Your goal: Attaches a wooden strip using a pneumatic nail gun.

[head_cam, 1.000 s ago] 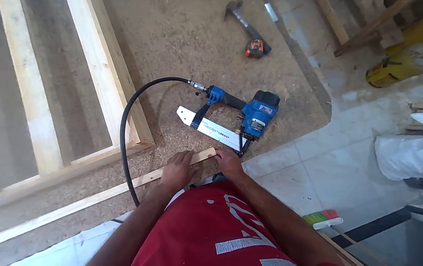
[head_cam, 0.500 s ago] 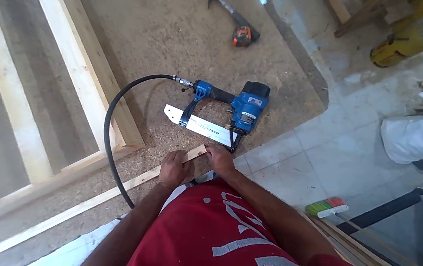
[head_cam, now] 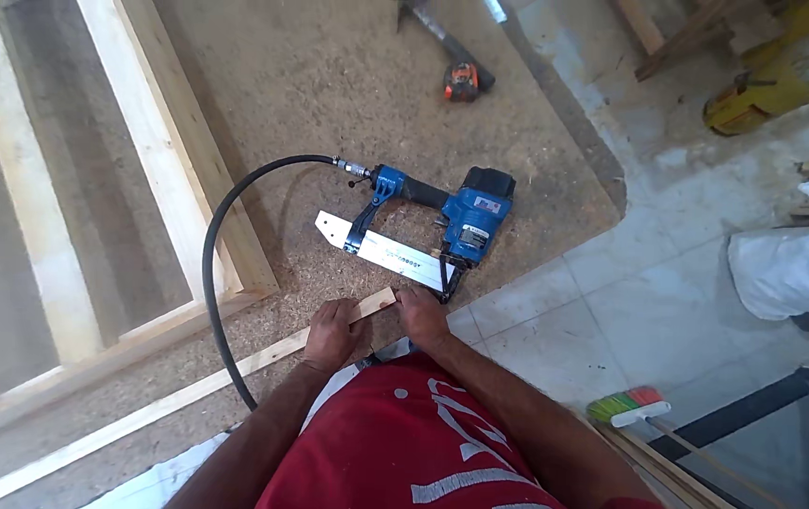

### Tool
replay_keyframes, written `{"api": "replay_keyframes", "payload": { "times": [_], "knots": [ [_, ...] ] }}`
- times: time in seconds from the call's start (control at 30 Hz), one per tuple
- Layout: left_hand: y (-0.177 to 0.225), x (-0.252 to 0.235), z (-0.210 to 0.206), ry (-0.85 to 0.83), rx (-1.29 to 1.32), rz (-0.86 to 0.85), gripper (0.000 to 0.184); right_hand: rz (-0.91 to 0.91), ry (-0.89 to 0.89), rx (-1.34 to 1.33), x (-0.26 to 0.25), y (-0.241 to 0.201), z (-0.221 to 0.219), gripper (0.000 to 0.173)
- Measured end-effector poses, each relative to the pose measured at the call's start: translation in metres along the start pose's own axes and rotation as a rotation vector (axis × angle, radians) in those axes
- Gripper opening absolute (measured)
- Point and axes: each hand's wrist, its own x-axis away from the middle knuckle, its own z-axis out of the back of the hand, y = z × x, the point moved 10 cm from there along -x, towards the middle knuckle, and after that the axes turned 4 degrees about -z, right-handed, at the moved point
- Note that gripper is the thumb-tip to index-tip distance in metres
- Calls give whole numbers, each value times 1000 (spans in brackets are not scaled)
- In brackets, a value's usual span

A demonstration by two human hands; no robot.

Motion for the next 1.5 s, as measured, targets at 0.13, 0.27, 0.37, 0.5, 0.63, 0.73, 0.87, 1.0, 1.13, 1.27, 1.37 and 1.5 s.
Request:
{"api": "replay_keyframes", "payload": {
  "times": [0.13, 0.27, 0.37, 0.5, 0.63, 0.73, 0.87, 1.0, 1.13, 1.27, 1.37, 1.5],
  "knots": [
    [-1, 1, -1, 23, -2, -8, 35, -204, -268, -79, -4, 0, 2, 23],
    [-2, 1, -1, -14, 14, 15, 37, -350, -455, -189, -6, -6, 18, 37],
    [-6, -1, -4, -125, 24, 82, 39, -372, -416, -266, -17, -11, 41, 43],
    [-6, -3, -3, -254, 29, 142, 48, -574, -112, -942, -55, -6, 79, 36],
    [10, 8, 52, 138, 6, -22, 47, -1031, 170, -1583, -101, 12, 72, 72],
    [-14, 41, 130, 414, -17, 150, 42, -1124, 297, -1744, -129, 20, 58, 76],
    [-108, 103, 170, 371, 22, 748, 66, -1059, 424, -1948, -151, 24, 43, 79],
    [-159, 120, 123, 18, 524, 902, 36, -1062, 515, -2034, -151, 19, 60, 75],
    [-111, 147, 161, 175, 837, 508, 41, -861, 456, -2060, -133, -3, 137, 74],
    [-27, 190, 152, -149, 953, 41, 25, -152, 68, -1903, -99, -8, 248, 58],
    [18, 199, 75, -525, 807, -104, 20, -139, -192, -1594, -80, -44, 311, 37],
    [88, 159, -22, -942, 452, -181, 32, -542, -51, -952, -92, -89, 377, 21]
  ]
}}
